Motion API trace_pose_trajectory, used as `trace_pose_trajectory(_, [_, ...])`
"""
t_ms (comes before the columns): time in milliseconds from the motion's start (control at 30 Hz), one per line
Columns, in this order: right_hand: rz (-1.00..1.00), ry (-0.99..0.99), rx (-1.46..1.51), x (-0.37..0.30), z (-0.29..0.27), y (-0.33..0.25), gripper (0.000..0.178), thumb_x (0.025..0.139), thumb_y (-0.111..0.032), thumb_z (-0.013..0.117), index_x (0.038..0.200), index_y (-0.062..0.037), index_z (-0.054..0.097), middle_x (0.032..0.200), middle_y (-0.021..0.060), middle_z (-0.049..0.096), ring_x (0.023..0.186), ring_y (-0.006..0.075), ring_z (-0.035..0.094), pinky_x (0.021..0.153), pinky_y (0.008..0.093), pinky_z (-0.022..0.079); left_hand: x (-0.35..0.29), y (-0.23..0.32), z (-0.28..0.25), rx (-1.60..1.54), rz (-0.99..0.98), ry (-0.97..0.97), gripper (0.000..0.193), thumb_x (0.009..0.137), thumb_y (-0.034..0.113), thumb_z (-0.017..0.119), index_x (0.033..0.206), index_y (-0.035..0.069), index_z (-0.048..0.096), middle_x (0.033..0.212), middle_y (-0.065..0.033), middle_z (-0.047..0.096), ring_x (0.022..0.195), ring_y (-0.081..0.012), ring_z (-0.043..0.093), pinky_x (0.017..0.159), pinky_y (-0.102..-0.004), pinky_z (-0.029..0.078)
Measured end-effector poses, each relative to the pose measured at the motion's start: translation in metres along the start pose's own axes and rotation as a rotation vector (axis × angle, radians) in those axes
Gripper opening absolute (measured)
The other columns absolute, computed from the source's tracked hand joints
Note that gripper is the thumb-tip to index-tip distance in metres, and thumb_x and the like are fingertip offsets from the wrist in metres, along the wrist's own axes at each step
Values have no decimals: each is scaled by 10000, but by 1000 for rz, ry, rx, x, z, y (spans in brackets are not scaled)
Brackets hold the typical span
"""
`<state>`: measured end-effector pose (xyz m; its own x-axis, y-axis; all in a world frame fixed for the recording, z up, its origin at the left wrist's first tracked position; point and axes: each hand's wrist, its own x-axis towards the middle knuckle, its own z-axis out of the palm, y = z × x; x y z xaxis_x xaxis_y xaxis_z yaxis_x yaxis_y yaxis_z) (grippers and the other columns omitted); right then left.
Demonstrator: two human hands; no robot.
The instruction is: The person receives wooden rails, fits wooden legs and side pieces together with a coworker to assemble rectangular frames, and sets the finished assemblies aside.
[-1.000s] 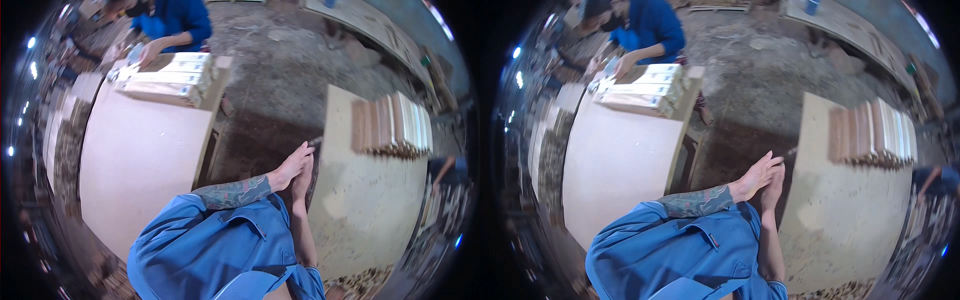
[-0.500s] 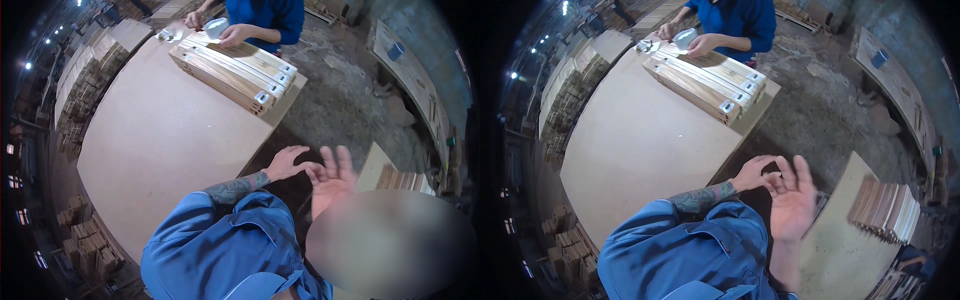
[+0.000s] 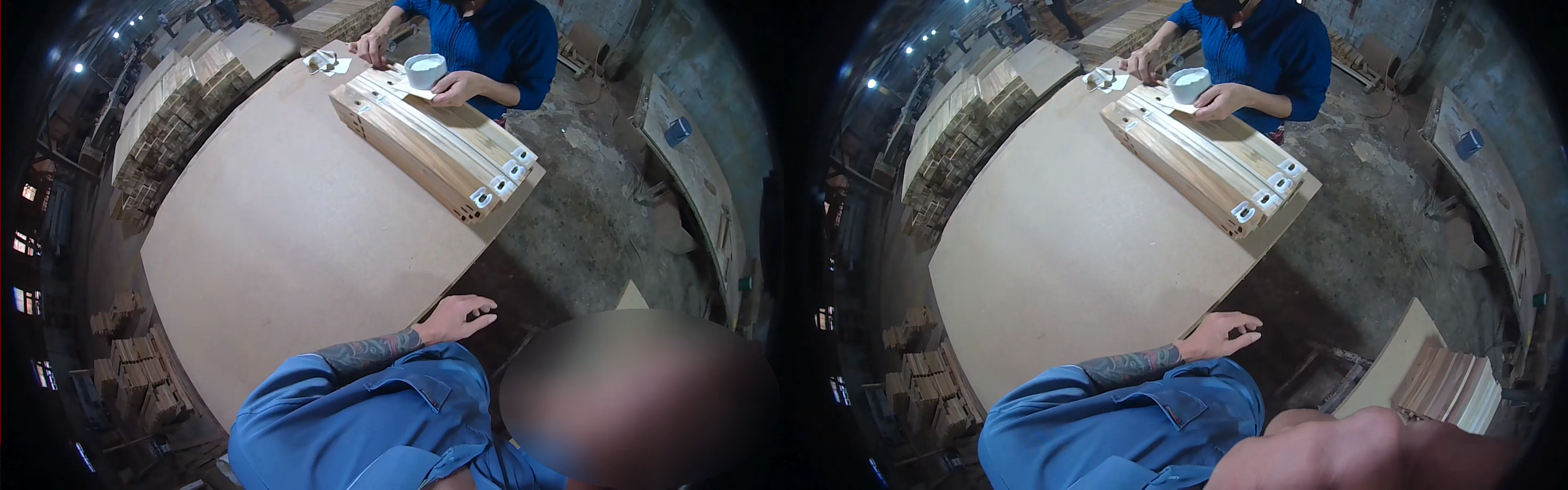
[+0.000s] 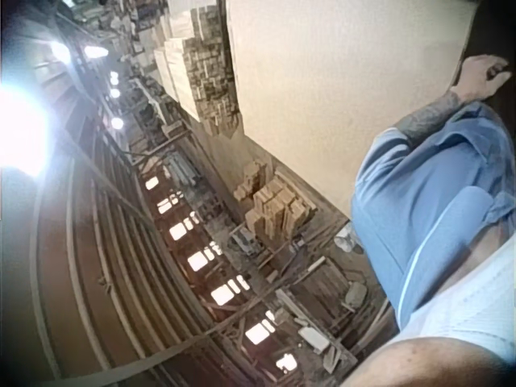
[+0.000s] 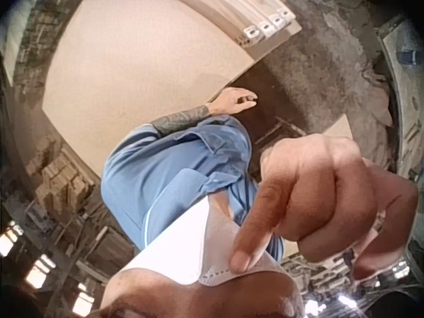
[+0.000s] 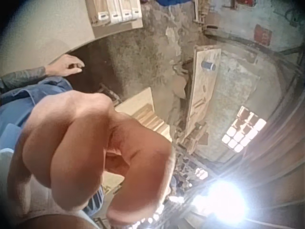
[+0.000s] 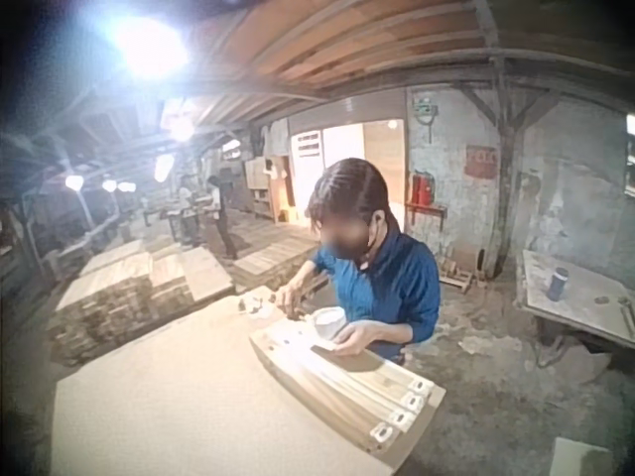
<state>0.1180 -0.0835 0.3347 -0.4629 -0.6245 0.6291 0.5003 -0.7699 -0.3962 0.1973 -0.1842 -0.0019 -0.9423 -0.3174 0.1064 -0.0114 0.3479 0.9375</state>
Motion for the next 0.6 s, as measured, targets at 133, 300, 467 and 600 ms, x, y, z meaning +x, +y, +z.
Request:
trace_pose_trajectory(133, [-48,-279,-683,6,-1,-13,217,764,-179,592,855,-118,404,685,10,357,533,169,378,542,392,372,1,1,-10,-10,-10,85,264,882,226,675,1073,43,672,929,-108,697,761,-209,671,655,-327,528])
trace_pose_trajectory(300, [-384,-744,-2054,6,5,-35,218,714,-141,578,777,-124,370,644,8,342,505,171,354,512,365,326,-10,2,-10,93,-29,155,248,880,194,670,1071,34,674,967,-119,706,785,-202,681,680,-316,534])
trace_pose_trajectory(467, [-497,-900,-2226,4,6,-56,233,664,-104,564,699,-131,335,604,6,326,478,173,330,482,338,280,-25,17,10,40,-68,157,238,889,181,668,1074,32,665,881,-107,689,756,-198,667,669,-313,531])
trace_pose_trajectory(600, [-452,-956,-2248,0,2,-78,256,642,-84,561,646,-136,310,569,6,314,454,176,311,457,318,249,-28,32,33,0,-106,130,230,900,186,662,1084,48,663,866,-96,685,755,-194,662,658,-302,525])
